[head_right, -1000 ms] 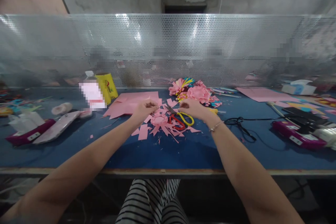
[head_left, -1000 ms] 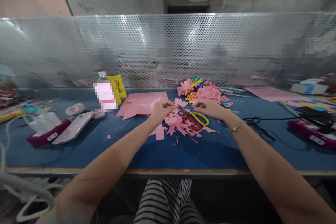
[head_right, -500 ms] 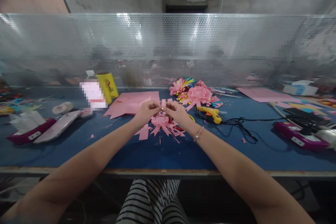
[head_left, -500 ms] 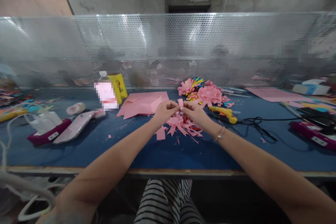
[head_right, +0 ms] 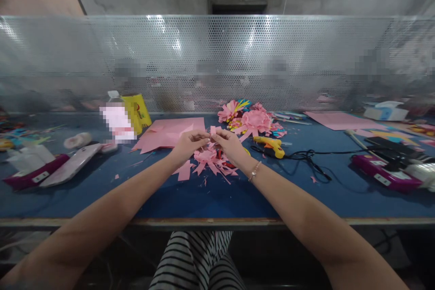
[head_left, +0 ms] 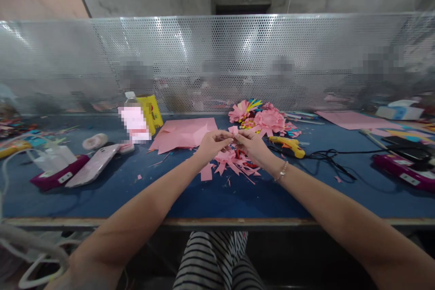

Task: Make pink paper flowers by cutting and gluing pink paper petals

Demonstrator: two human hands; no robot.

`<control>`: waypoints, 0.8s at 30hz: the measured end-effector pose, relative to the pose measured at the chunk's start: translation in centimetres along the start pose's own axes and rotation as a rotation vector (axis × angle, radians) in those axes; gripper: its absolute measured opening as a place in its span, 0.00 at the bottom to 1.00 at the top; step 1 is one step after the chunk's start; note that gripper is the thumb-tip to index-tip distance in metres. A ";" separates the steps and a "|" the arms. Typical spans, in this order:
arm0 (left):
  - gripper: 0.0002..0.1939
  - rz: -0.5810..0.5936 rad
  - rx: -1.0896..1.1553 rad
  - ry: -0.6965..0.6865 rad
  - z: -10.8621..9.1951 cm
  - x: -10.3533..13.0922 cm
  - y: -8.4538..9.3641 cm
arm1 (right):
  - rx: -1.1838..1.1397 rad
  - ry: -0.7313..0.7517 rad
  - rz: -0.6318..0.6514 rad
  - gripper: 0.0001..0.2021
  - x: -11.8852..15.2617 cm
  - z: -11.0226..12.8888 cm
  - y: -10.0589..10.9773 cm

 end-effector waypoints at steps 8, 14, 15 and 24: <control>0.10 -0.092 -0.320 -0.019 2.2 -1.5 1.7 | -0.066 -0.033 -0.032 0.09 -0.2 0.6 0.9; 0.16 0.105 -0.957 -0.023 4.0 -1.6 2.3 | -0.062 -0.089 -0.054 0.09 -0.7 0.5 2.4; 0.17 0.125 -0.999 -0.014 4.2 -1.5 2.3 | -0.059 -0.094 -0.053 0.09 -0.8 0.4 2.6; 0.08 0.153 -0.965 0.130 4.7 -1.9 2.1 | -0.006 -0.100 -0.075 0.10 -1.0 0.3 3.4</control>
Point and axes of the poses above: each hand's wrist, its own x-axis away from the middle knuckle, its own y-axis out of the back of the hand, z = x × y, the point moved 2 cm from there along -x, towards the middle knuckle, and after that the axes turned 8 degrees about -x, right-handed, at the moved point
